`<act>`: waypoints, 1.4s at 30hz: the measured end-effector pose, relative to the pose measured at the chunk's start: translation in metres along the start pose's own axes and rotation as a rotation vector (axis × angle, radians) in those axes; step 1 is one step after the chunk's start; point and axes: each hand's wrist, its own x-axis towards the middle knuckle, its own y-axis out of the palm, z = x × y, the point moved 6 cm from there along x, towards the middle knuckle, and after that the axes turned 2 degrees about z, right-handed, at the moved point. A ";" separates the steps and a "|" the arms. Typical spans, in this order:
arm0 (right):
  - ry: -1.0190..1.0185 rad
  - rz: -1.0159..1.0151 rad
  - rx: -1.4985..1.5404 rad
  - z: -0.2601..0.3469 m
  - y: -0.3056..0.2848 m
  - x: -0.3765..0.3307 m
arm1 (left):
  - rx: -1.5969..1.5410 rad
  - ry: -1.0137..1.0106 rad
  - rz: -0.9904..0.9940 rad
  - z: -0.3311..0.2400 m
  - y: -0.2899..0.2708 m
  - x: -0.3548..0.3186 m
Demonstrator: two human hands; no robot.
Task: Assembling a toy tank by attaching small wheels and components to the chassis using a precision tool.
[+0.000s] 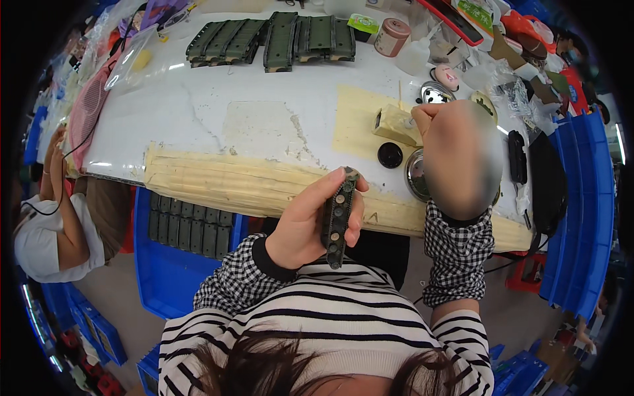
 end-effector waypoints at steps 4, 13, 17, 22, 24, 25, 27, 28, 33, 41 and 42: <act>0.010 -0.296 0.096 0.025 -0.035 -0.012 | -0.010 -0.042 -0.007 0.002 0.005 0.001; 0.282 0.048 1.027 0.049 0.010 -0.043 | 0.010 -0.051 0.002 0.005 0.012 0.003; 0.277 0.061 1.012 0.052 0.012 -0.042 | -0.067 -0.031 0.061 0.007 0.008 0.002; 0.263 0.061 0.992 0.050 0.014 -0.044 | -0.056 -0.035 0.063 0.008 0.007 0.002; 0.259 0.058 0.998 0.050 0.015 -0.044 | -0.059 -0.036 0.066 0.008 0.007 0.002; 0.256 0.055 0.997 0.050 0.015 -0.044 | -0.061 -0.036 0.067 0.008 0.007 0.002; 0.264 0.056 1.000 0.050 0.016 -0.044 | -0.068 -0.040 0.057 0.008 0.007 0.002; 0.275 0.058 1.003 0.050 0.015 -0.044 | -0.072 -0.042 0.052 0.008 0.007 0.001; 0.330 -0.133 0.958 0.035 0.009 -0.040 | 0.043 0.010 0.088 0.002 0.005 0.000; 0.000 -0.250 -0.016 0.011 -0.008 -0.011 | 0.749 0.312 -0.067 -0.024 0.012 -0.012; -0.037 -0.194 -0.060 0.009 0.000 -0.010 | 0.932 0.443 -0.107 -0.028 0.010 -0.012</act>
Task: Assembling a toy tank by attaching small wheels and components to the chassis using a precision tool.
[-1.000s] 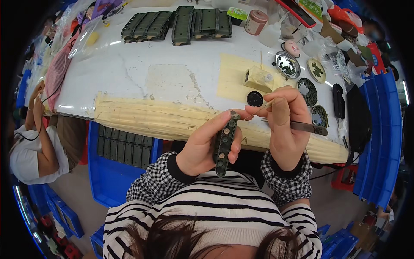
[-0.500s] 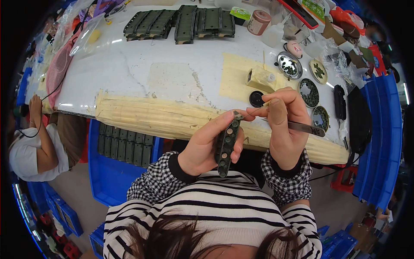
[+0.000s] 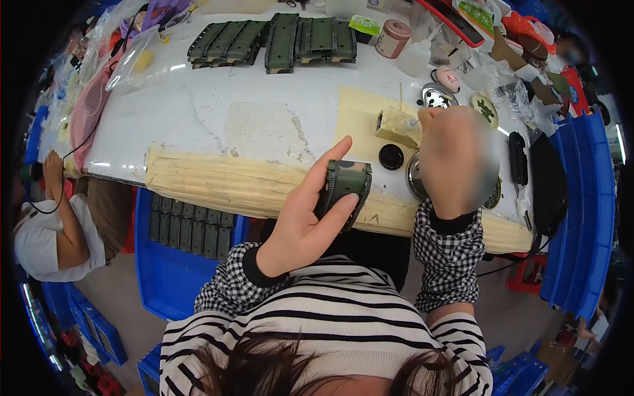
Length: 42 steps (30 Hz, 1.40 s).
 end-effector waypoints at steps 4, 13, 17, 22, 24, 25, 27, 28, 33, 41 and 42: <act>-0.003 -0.159 0.004 0.018 -0.021 -0.005 | 0.374 0.179 -0.012 -0.013 -0.001 -0.001; 0.219 0.258 0.866 0.045 0.002 -0.030 | 0.715 0.268 0.033 -0.022 0.008 -0.003; 0.267 0.256 0.877 0.044 0.005 -0.031 | 0.761 0.229 0.034 -0.025 0.008 -0.004; 0.236 0.281 0.820 0.046 0.005 -0.031 | 0.773 0.246 0.026 -0.023 0.008 -0.004; 0.239 0.274 0.808 0.045 0.006 -0.031 | 0.775 0.250 0.026 -0.024 0.009 -0.004; 0.231 0.275 0.802 0.045 0.006 -0.031 | 0.785 0.246 0.028 -0.024 0.009 -0.004; 0.214 0.277 0.790 0.046 0.006 -0.030 | 0.806 0.238 0.032 -0.026 0.009 -0.004; 0.208 0.276 0.791 0.045 0.007 -0.030 | 0.793 0.250 0.020 -0.026 0.008 -0.004; 0.266 0.259 0.845 0.043 0.008 -0.032 | 0.759 0.272 -0.008 -0.025 0.008 -0.004; 0.220 -0.052 0.519 0.013 -0.011 -0.007 | 0.518 0.264 0.056 -0.025 0.000 -0.001; 0.156 -0.059 0.324 0.009 -0.013 -0.002 | 0.443 0.276 0.071 -0.025 -0.002 -0.001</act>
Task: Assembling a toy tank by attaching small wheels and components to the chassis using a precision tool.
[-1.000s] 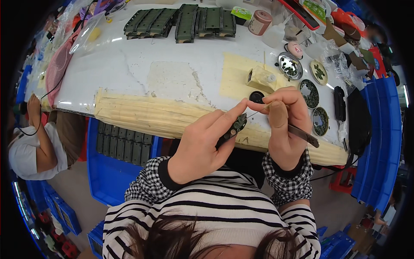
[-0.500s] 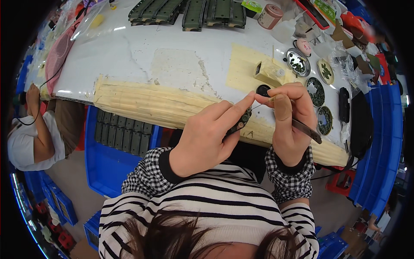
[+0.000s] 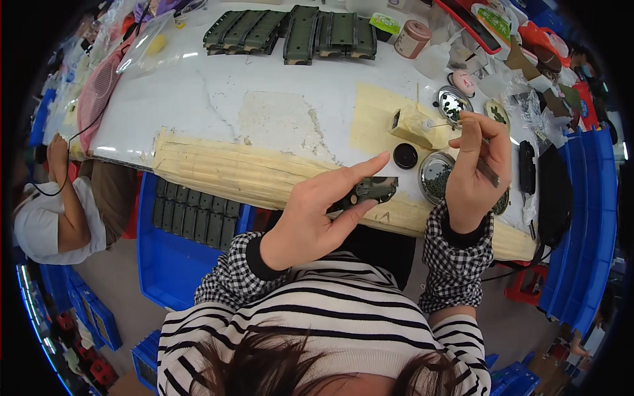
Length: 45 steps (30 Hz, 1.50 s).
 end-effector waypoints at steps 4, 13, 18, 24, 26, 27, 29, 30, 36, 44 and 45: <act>-0.165 0.028 -0.321 0.000 0.008 0.007 | -0.390 -0.144 0.052 0.016 -0.002 -0.001; -0.131 0.142 -0.377 -0.012 0.012 0.000 | -0.398 -0.108 0.028 0.017 -0.006 -0.003; -0.148 0.117 -0.324 0.017 0.002 -0.007 | -0.449 -0.164 0.015 0.019 -0.007 -0.004; -0.185 0.093 -0.234 0.028 -0.017 -0.019 | -0.768 -0.478 -0.256 0.041 -0.053 -0.012; -0.153 0.099 -0.217 0.026 -0.025 -0.022 | -0.630 -0.497 -0.394 0.050 -0.089 -0.016; -0.135 0.104 -0.207 0.024 -0.027 -0.023 | -0.402 -0.488 -0.411 0.053 -0.108 -0.018; -0.096 0.108 -0.185 0.022 -0.034 -0.027 | 0.116 -0.439 -0.508 0.056 -0.142 -0.018; -0.090 0.101 -0.174 0.021 -0.035 -0.028 | 0.365 -0.382 -0.512 0.062 -0.160 -0.017; -0.039 0.101 -0.196 0.011 -0.041 -0.033 | 1.028 -0.397 -0.385 0.090 -0.211 -0.019; -0.044 0.104 -0.214 0.009 -0.045 -0.036 | 0.866 -0.076 -0.328 0.046 -0.161 0.069; -0.052 0.117 -0.215 0.012 -0.042 -0.037 | 0.883 -0.197 -0.255 0.051 -0.153 0.091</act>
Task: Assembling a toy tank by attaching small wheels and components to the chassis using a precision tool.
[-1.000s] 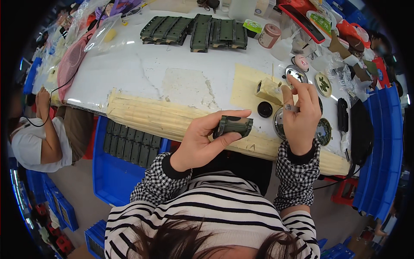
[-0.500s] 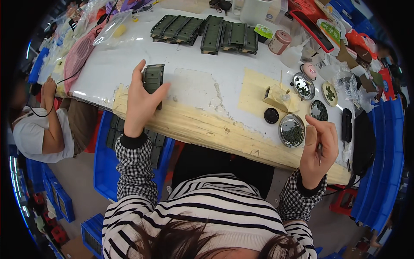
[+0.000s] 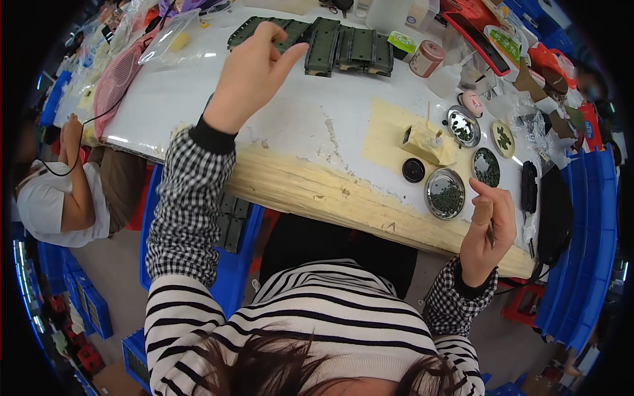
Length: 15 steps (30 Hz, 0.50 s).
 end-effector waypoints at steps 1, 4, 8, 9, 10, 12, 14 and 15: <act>0.017 -0.026 0.046 0.002 -0.001 -0.002 | 0.038 -0.069 0.110 -0.004 0.011 0.018; 0.073 -0.131 0.108 -0.001 -0.010 -0.009 | 0.145 0.182 0.020 -0.007 0.045 0.053; 0.203 -0.224 -0.036 -0.018 -0.033 -0.021 | 0.311 0.210 0.083 0.009 0.073 0.073; 0.261 -0.168 -0.067 -0.021 -0.040 -0.025 | 0.285 0.190 0.099 0.015 0.076 0.075; 0.317 -0.111 -0.093 -0.024 -0.044 -0.029 | 0.264 0.168 0.113 0.023 0.076 0.078; 0.339 -0.068 -0.090 -0.027 -0.042 -0.033 | 0.035 0.059 0.020 0.040 0.066 0.083; 0.356 -0.026 -0.058 -0.031 -0.041 -0.039 | 0.059 0.039 0.061 0.037 0.063 0.083; 0.407 0.028 -0.014 -0.033 -0.040 -0.045 | 0.066 0.052 0.079 0.029 0.060 0.079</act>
